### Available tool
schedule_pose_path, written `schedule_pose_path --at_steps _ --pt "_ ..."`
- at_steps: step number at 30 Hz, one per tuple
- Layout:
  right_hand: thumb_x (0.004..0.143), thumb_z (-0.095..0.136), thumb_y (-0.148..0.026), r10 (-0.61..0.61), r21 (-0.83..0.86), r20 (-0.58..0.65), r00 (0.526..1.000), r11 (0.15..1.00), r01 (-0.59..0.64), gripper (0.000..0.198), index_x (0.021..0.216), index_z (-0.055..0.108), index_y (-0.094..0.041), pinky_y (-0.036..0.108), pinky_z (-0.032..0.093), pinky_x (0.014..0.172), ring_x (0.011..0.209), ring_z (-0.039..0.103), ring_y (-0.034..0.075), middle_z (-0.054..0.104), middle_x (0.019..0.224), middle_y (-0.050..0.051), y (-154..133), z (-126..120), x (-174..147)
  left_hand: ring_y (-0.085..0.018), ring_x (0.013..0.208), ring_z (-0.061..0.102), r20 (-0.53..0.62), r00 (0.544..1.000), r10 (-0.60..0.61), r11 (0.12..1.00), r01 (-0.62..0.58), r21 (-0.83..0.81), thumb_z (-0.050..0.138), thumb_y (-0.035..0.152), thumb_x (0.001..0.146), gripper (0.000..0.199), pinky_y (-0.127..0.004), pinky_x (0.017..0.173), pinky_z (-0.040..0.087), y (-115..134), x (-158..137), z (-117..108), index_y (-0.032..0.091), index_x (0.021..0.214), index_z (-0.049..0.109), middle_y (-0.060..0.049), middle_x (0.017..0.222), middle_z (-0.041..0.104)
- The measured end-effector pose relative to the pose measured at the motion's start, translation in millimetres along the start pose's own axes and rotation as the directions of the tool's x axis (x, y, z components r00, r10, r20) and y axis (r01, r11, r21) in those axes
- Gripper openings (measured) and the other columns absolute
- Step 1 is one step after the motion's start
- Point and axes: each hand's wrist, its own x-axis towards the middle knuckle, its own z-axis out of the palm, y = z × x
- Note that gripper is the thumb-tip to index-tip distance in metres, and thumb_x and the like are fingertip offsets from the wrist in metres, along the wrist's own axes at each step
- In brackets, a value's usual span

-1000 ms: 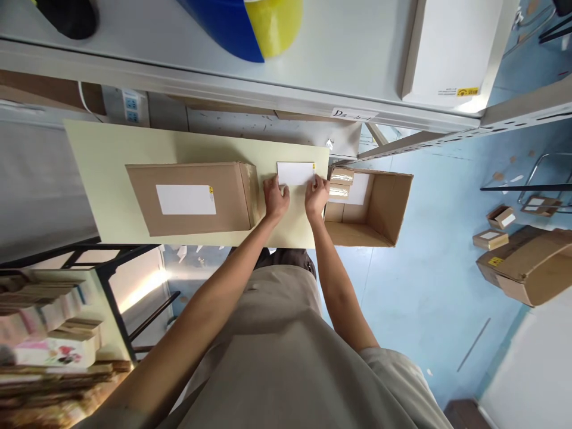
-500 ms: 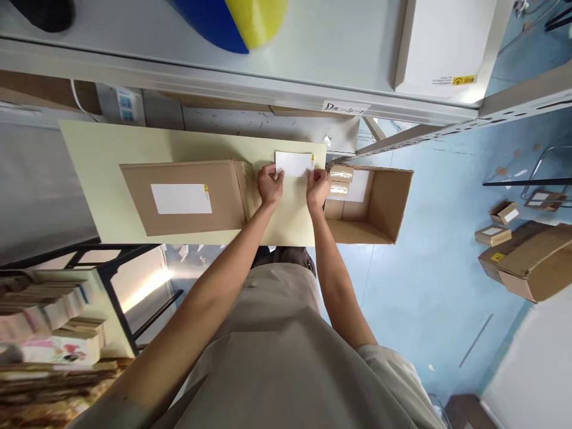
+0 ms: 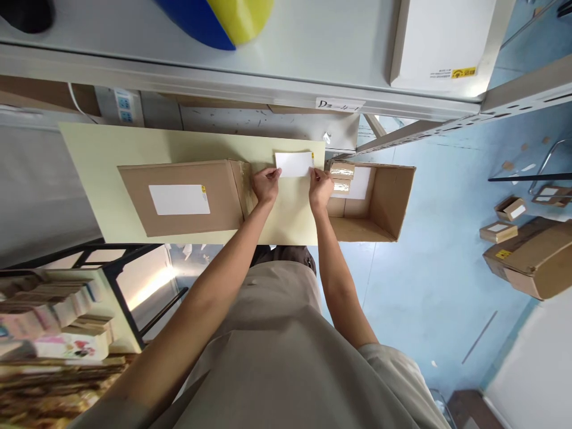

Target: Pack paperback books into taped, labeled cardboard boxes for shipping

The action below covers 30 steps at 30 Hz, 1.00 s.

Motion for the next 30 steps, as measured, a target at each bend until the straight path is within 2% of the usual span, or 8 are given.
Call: schedule_pose_path --at_steps 6,11,13,17,20,24,27,30 --pt "0.121 0.055 -0.040 -0.033 -0.037 -0.033 0.999 0.999 0.032 0.039 0.143 0.083 -0.024 0.044 0.063 0.104 0.106 0.078 0.027 0.072 0.133 0.015 -5.7 2.1 -9.8 -0.025 0.099 0.080 -0.049 0.997 -0.062 0.998 0.063 0.012 0.080 0.026 0.098 0.006 -0.037 0.096 0.062 3.2 -1.6 0.7 0.021 0.094 0.082 -0.008 0.100 0.085" --pt "0.123 0.052 -0.043 -0.052 -0.073 -0.050 0.997 0.996 0.048 0.041 0.131 0.086 -0.022 0.040 0.064 0.102 0.114 0.078 0.028 0.071 0.136 0.016 -20.4 0.2 -26.8 -0.026 0.112 0.079 -0.114 0.993 0.022 0.997 -0.013 0.076 0.079 0.026 0.102 0.018 -0.042 0.113 0.061 16.5 -12.2 -2.9 0.021 0.119 0.081 -0.014 0.128 0.081" --pt "0.124 0.049 -0.049 -0.142 -0.012 -0.013 0.990 0.990 0.142 0.046 0.131 0.085 -0.023 0.037 0.064 0.099 0.108 0.079 0.025 0.073 0.133 0.015 -30.3 -1.2 -39.5 -0.026 0.115 0.079 -0.057 0.994 0.094 0.995 -0.093 0.021 0.073 0.034 0.110 0.020 -0.040 0.112 0.062 26.7 -19.8 -9.2 0.021 0.122 0.080 -0.015 0.134 0.080" --pt "0.123 0.046 -0.063 -0.356 0.177 0.097 0.929 0.925 0.336 0.055 0.128 0.085 -0.025 0.032 0.065 0.092 0.108 0.079 0.023 0.076 0.134 0.012 -52.1 0.1 -56.5 -0.028 0.120 0.078 0.016 0.979 0.202 0.977 -0.201 -0.068 0.061 0.052 0.117 0.035 -0.038 0.108 0.063 45.3 -26.7 -31.4 0.022 0.119 0.079 -0.013 0.126 0.083" --pt "0.123 0.042 -0.064 -0.265 0.216 0.124 0.956 0.948 0.234 0.061 0.113 0.084 -0.021 0.033 0.063 0.091 0.097 0.081 0.022 0.082 0.115 0.011 -65.6 9.2 -44.0 -0.027 0.118 0.078 -0.034 0.981 0.193 0.981 -0.194 -0.022 0.065 0.041 0.116 0.023 -0.038 0.108 0.062 51.6 -19.9 -44.9 0.021 0.117 0.076 -0.012 0.121 0.083" --pt "0.122 0.052 -0.061 -0.071 0.215 0.292 0.954 0.977 0.007 0.062 0.082 0.076 -0.020 0.028 0.060 0.080 0.066 0.076 0.017 0.079 0.078 0.004 -79.7 31.3 -9.0 -0.026 0.114 0.078 -0.082 0.984 0.158 0.984 -0.150 0.094 0.065 0.027 0.112 0.010 -0.037 0.107 0.060 56.8 -10.7 -49.5 0.023 0.115 0.074 -0.010 0.119 0.081" --pt "0.119 0.062 -0.058 0.039 0.176 0.361 0.932 0.978 -0.109 0.064 0.066 0.070 -0.022 0.026 0.059 0.073 0.051 0.068 0.015 0.069 0.059 0.000 -87.8 45.4 8.9 -0.030 0.117 0.078 -0.076 0.982 0.175 0.966 -0.157 0.205 0.064 0.031 0.114 0.011 -0.042 0.115 0.057 65.1 -10.3 -53.2 0.024 0.109 0.072 -0.011 0.116 0.080" --pt "0.116 0.068 -0.060 0.077 0.146 0.356 0.931 0.980 -0.137 0.068 0.059 0.066 -0.024 0.026 0.060 0.074 0.048 0.066 0.015 0.060 0.047 -0.002 -92.3 51.5 15.8 -0.035 0.122 0.078 -0.023 0.973 0.228 0.933 -0.212 0.290 0.060 0.037 0.115 0.020 -0.049 0.122 0.053 74.0 -9.5 -62.8 0.024 0.104 0.070 -0.014 0.115 0.081"
